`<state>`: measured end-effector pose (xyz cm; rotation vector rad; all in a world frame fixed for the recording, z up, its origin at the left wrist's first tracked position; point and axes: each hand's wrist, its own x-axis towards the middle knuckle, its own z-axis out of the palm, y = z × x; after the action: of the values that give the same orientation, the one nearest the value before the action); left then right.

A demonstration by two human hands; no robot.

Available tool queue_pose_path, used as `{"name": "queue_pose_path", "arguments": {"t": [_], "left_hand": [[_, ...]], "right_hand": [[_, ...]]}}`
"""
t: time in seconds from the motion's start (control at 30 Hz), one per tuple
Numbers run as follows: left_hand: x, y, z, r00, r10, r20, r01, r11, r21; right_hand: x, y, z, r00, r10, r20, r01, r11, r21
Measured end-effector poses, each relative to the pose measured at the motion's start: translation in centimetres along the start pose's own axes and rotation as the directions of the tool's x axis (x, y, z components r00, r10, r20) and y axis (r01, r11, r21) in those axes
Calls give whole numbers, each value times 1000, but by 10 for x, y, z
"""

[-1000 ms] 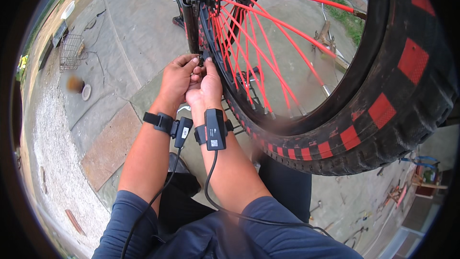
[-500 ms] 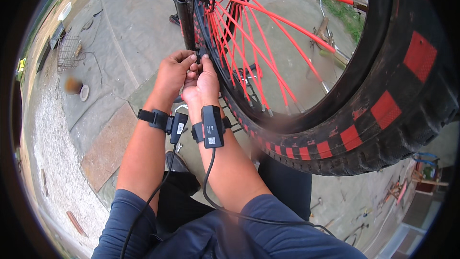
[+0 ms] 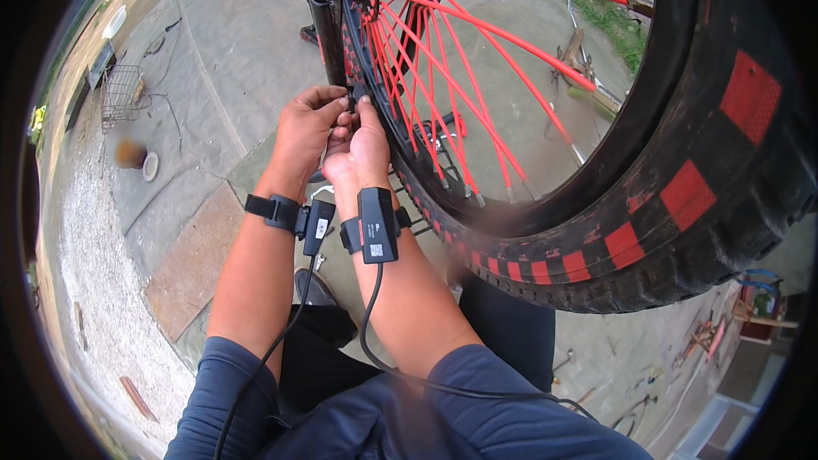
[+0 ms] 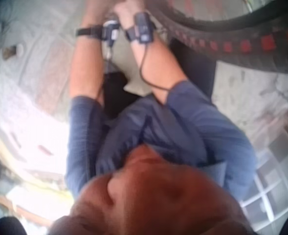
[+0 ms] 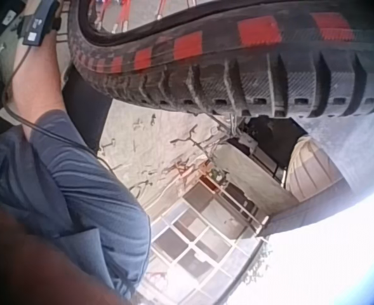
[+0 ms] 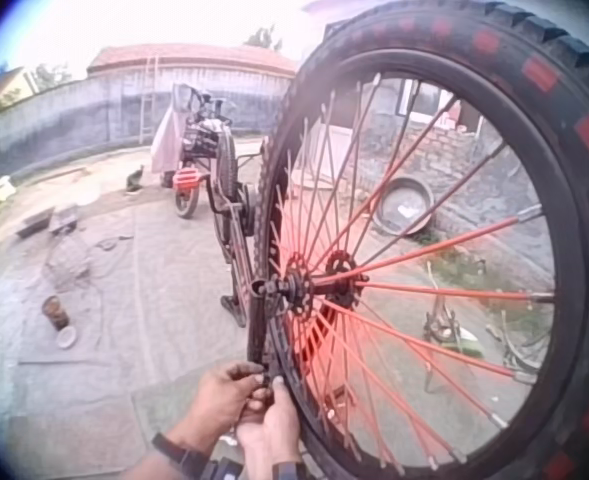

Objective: The person adjusts the rear brake cable on a bicycle by hand, pulling and securing the cable near the brake caliper. They then rotate the wheel to check alignment and continue tightening the cable with their fingers.

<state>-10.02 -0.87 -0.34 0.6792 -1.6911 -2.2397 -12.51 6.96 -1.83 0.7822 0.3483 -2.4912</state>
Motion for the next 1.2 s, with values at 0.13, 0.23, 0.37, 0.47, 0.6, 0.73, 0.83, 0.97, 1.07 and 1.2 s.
{"name": "queue_pose_path", "arguments": {"t": [0.13,0.23,0.37,0.47,0.6,0.73,0.83,0.97,1.07,1.2], "left_hand": [[-1,3,1,998,41,-51,-34,990,136],[2,5,-3,1000,0,-29,7,972,233],[2,2,-3,997,73,22,-76,964,255],[-1,2,-2,997,68,25,-72,980,187],[-4,15,-1,996,-91,12,86,971,223],[-3,8,0,1000,8,30,-13,985,174],[-1,7,0,1000,-9,18,6,991,132],[2,5,-4,997,-54,50,45,984,172],[-1,5,1,999,7,38,-13,989,148],[2,8,-4,991,-121,64,111,984,136]], "right_hand": [[-3,0,4,999,-31,-20,31,999,-22],[-3,0,4,999,-31,-40,30,999,-27],[0,-1,1,999,-32,-17,32,999,-16],[1,0,1,1000,-23,-11,23,1000,-6],[0,0,3,999,-28,-39,27,999,-29],[-2,-1,2,1000,-25,-14,25,1000,-2],[-3,1,4,999,-35,-30,34,999,-12],[-3,1,4,999,-34,-38,33,999,-21],[-3,0,4,998,-44,-33,43,999,-28],[-5,0,5,998,-33,-58,32,999,-17]]}}
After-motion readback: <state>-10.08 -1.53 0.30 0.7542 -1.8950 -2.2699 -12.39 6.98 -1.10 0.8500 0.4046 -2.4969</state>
